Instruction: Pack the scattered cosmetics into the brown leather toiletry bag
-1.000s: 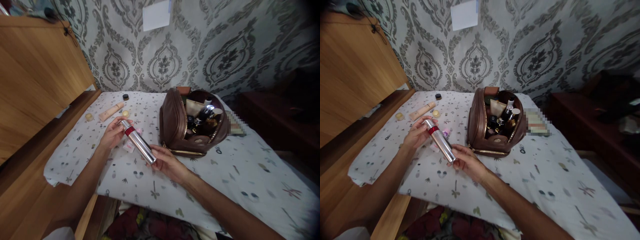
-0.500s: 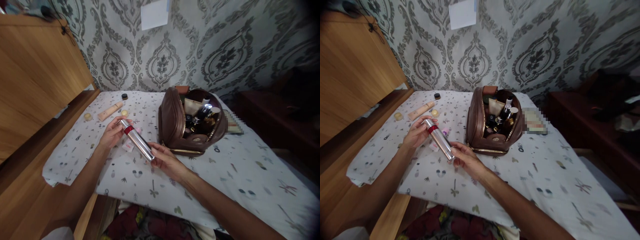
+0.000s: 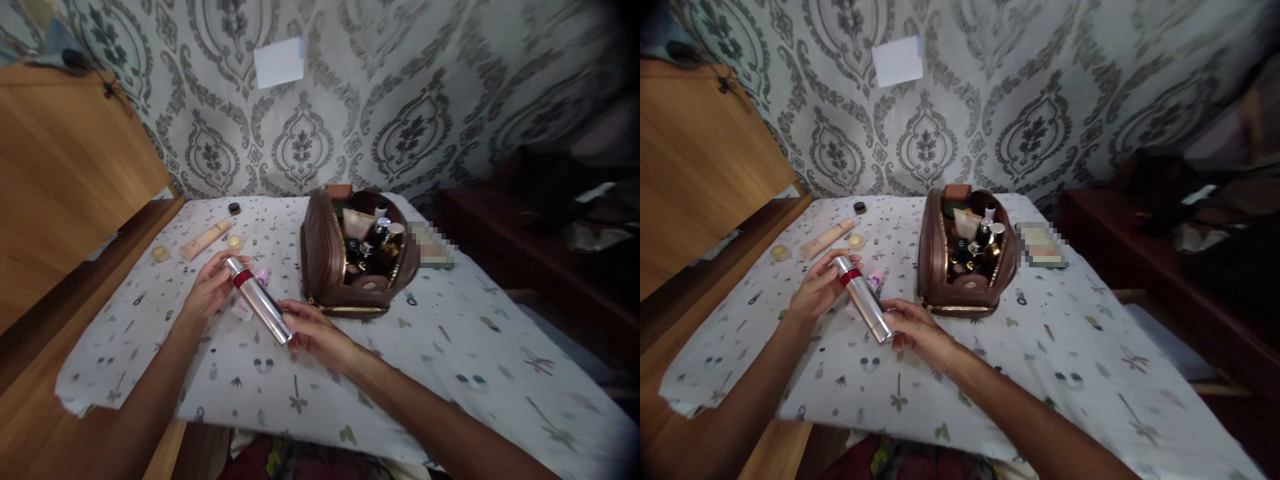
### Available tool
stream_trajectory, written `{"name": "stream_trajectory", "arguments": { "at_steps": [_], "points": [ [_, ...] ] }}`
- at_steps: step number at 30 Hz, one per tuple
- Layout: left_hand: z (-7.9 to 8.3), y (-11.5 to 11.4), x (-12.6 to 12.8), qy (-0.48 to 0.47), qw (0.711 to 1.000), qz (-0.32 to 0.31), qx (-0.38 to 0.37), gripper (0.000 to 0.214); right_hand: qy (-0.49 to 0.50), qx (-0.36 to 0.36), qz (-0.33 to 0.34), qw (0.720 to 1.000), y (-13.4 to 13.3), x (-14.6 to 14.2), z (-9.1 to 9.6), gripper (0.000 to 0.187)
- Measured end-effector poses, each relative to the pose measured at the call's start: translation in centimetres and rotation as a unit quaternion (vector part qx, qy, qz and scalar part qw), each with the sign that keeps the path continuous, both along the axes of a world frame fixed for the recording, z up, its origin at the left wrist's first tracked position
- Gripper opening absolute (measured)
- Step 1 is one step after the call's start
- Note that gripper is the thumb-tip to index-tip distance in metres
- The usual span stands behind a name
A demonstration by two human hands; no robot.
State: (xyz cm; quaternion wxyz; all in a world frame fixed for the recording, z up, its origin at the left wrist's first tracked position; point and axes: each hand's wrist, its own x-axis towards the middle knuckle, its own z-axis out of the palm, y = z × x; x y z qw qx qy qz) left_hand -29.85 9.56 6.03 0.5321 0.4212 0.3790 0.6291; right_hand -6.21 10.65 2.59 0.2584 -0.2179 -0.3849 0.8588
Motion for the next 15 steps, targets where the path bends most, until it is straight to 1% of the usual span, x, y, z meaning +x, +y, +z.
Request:
{"name": "stream_trajectory", "arguments": {
  "at_steps": [5,12,15],
  "points": [
    [0.3,-0.2,0.3,0.020,0.999,0.033,-0.021,0.040,0.022,0.006,0.000,1.000,0.0,0.1,0.2,0.058],
    [0.5,-0.1,1.0,0.048,0.990,0.085,-0.101,0.048,0.015,0.001,0.008,1.000,-0.3,0.2,0.6,0.071],
    [0.5,-0.1,1.2,0.062,0.984,0.103,-0.132,0.051,0.015,0.004,0.023,1.000,-0.2,0.1,0.5,0.080]
  ]
}}
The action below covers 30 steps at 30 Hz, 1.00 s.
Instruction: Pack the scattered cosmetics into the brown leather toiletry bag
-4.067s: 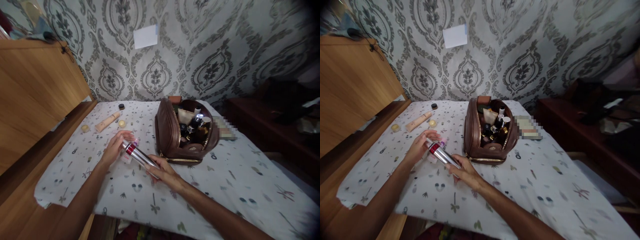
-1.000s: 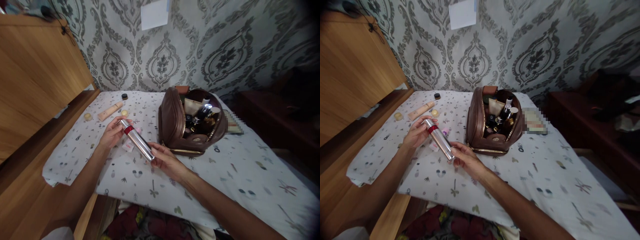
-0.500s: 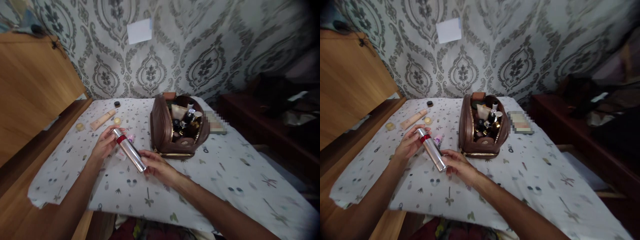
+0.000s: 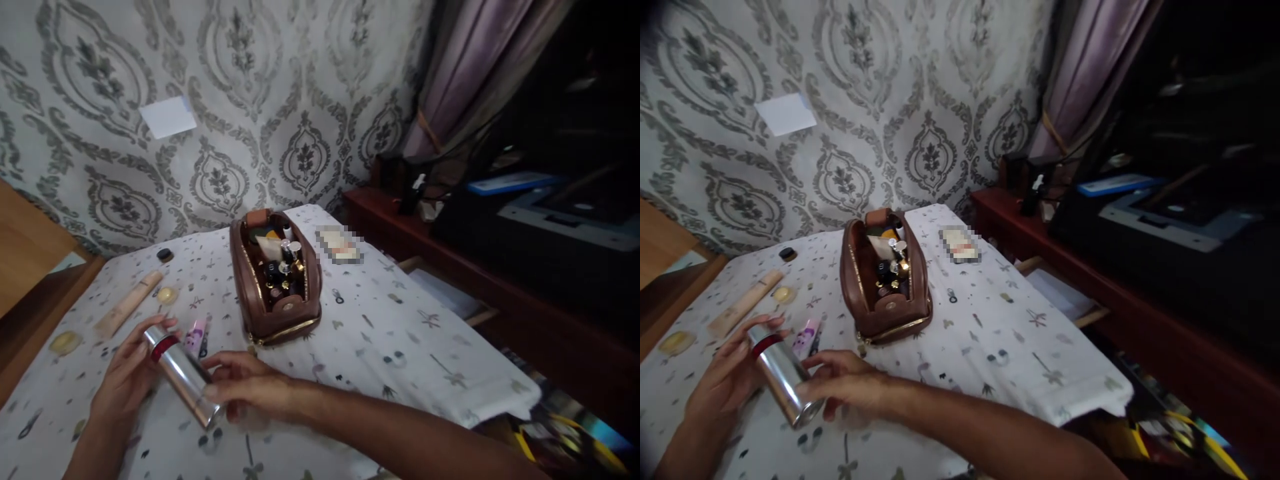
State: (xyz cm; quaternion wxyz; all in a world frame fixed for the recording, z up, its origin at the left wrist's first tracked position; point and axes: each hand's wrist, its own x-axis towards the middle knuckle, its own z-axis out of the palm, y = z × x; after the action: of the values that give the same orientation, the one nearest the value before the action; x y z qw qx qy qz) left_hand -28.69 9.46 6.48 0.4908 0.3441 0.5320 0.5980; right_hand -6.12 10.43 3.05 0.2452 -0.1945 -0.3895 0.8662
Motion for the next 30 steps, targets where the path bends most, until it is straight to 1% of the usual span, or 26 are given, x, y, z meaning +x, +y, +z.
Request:
{"name": "stream_trajectory", "arguments": {
  "at_steps": [3,6,9,13,16,20,22,25,27,29,30],
  "points": [
    [0.1,0.0,0.1,0.013,0.999,0.012,-0.030,0.052,0.006,0.005,0.029,1.000,0.2,-0.2,-0.4,0.088],
    [0.2,0.0,0.2,0.026,0.998,0.017,-0.047,0.056,0.020,0.010,0.049,0.999,0.3,-0.4,-0.9,0.091],
    [0.1,0.0,0.1,0.026,0.998,0.025,-0.057,0.060,0.033,0.016,0.053,0.998,0.4,-0.7,-1.4,0.092],
    [-0.3,0.0,-0.1,-0.007,0.998,0.027,-0.058,0.061,0.051,0.025,0.046,0.997,0.3,-0.8,-1.8,0.091],
    [-0.9,0.2,-0.4,-0.028,0.998,0.028,-0.047,0.053,0.065,0.031,0.034,0.997,0.3,-0.5,-1.3,0.090],
    [-1.5,0.4,-0.5,-0.013,0.999,0.032,-0.039,0.046,0.081,0.038,0.012,0.996,0.2,0.1,0.3,0.084],
    [-1.3,0.6,-0.2,0.018,0.999,0.008,-0.028,0.048,0.096,0.041,0.000,0.995,0.0,0.5,1.4,0.082],
    [0.1,1.1,1.3,0.115,0.991,-0.054,0.031,0.053,0.111,0.056,-0.007,0.992,-0.4,1.5,3.2,0.079],
    [1.5,1.7,2.9,0.204,0.972,-0.071,0.087,0.049,0.102,0.071,-0.009,0.992,-0.8,2.8,4.4,0.077],
    [3.0,2.5,4.7,0.302,0.942,-0.064,0.133,0.039,0.082,0.083,-0.018,0.993,-1.3,4.4,5.5,0.074],
    [3.7,3.1,5.5,0.349,0.922,-0.064,0.157,0.037,0.075,0.090,-0.026,0.993,-1.5,5.2,6.0,0.072]
  ]
}}
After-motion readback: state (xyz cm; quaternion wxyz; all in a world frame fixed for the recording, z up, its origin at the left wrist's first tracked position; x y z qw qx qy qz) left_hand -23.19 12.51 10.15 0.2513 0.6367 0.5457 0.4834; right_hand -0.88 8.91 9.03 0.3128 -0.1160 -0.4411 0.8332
